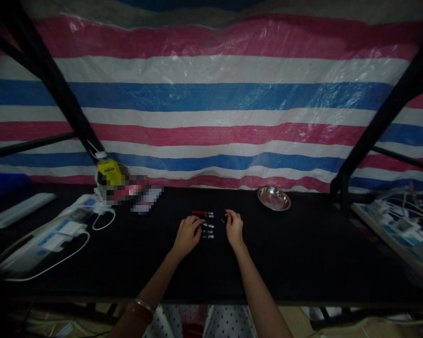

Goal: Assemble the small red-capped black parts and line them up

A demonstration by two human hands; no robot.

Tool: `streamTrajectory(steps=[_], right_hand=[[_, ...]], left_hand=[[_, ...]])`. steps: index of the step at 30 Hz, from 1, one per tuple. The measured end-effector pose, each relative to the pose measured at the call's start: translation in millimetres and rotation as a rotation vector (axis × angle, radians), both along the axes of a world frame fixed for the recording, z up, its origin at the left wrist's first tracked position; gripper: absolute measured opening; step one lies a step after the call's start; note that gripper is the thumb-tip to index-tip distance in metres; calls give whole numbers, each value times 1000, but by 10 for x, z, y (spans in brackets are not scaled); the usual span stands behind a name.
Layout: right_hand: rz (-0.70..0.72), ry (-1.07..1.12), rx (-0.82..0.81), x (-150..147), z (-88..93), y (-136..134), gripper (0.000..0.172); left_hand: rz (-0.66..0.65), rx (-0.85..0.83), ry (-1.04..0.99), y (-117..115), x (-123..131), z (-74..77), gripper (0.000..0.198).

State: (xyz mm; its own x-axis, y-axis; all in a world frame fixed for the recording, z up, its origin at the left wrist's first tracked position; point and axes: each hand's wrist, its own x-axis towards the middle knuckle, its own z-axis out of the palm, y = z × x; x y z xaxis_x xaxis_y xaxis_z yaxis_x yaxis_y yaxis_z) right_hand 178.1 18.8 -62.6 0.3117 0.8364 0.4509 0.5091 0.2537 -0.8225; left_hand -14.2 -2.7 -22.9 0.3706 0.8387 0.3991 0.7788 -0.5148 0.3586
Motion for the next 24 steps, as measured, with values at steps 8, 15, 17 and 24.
streamTrajectory(steps=[8,15,17,24], right_hand=[[34,-130,24,-9,6,-12,27],[65,-225,-9,-21,72,-57,27],[75,-252,-21,-27,96,-72,25],[66,-445,-37,-91,166,-143,24]], left_hand=[[46,-56,36,8,-13,-5,31],[50,-42,30,-4,-9,5,28],[52,-35,33,-4,-9,3,27],[62,-1,34,-1,-9,-11,22]])
